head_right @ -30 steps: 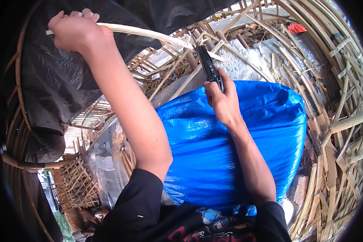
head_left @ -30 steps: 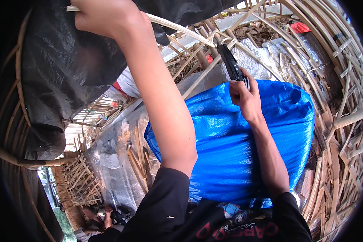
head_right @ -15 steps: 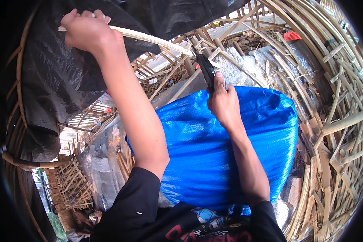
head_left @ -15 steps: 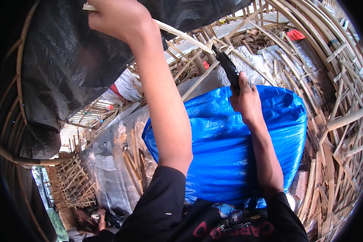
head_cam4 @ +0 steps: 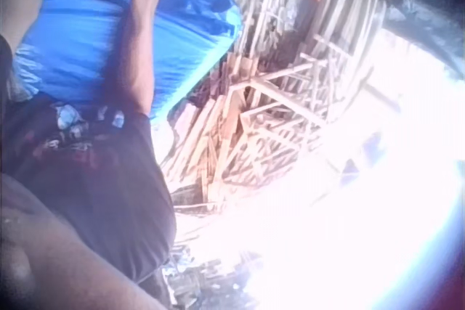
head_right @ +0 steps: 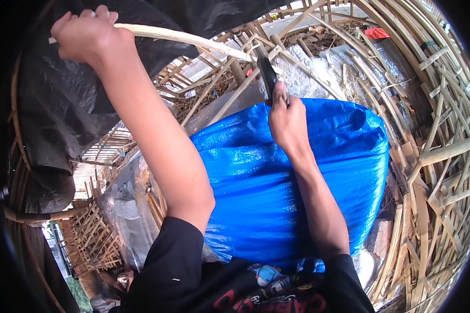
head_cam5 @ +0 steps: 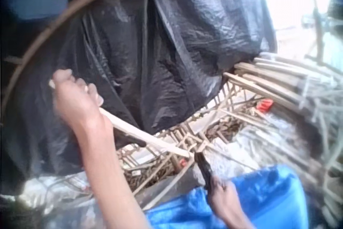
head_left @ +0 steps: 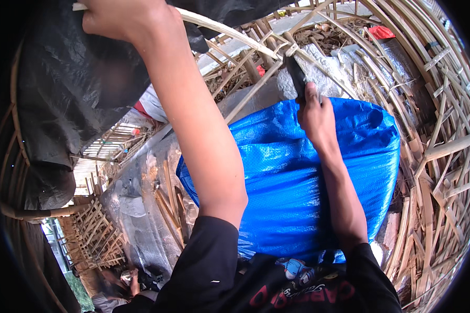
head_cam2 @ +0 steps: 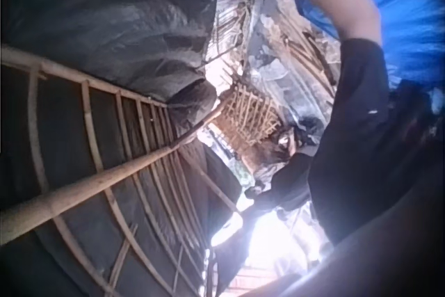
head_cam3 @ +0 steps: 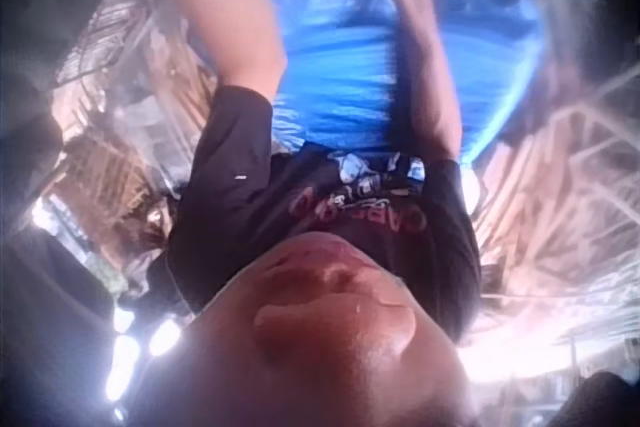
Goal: The person uses a knife to strip or shave narrow strips of wood, handling one strip at a time while holding it against a blue tarp.
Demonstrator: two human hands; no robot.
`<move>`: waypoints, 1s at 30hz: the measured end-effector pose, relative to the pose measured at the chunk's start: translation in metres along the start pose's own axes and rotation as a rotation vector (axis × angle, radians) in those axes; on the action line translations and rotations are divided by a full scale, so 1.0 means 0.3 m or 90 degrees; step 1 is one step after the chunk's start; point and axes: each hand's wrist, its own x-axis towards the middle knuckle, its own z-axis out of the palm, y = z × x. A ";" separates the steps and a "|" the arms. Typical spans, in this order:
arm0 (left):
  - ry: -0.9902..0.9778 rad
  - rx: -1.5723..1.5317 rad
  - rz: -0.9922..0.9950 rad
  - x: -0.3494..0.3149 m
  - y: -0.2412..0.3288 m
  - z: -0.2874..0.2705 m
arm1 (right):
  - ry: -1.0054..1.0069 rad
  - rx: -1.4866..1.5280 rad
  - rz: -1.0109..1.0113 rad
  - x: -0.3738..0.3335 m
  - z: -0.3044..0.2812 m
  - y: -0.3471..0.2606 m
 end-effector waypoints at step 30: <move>-0.017 0.236 0.043 0.171 -0.079 -0.101 | -0.033 -0.003 -0.310 -0.184 0.054 -0.092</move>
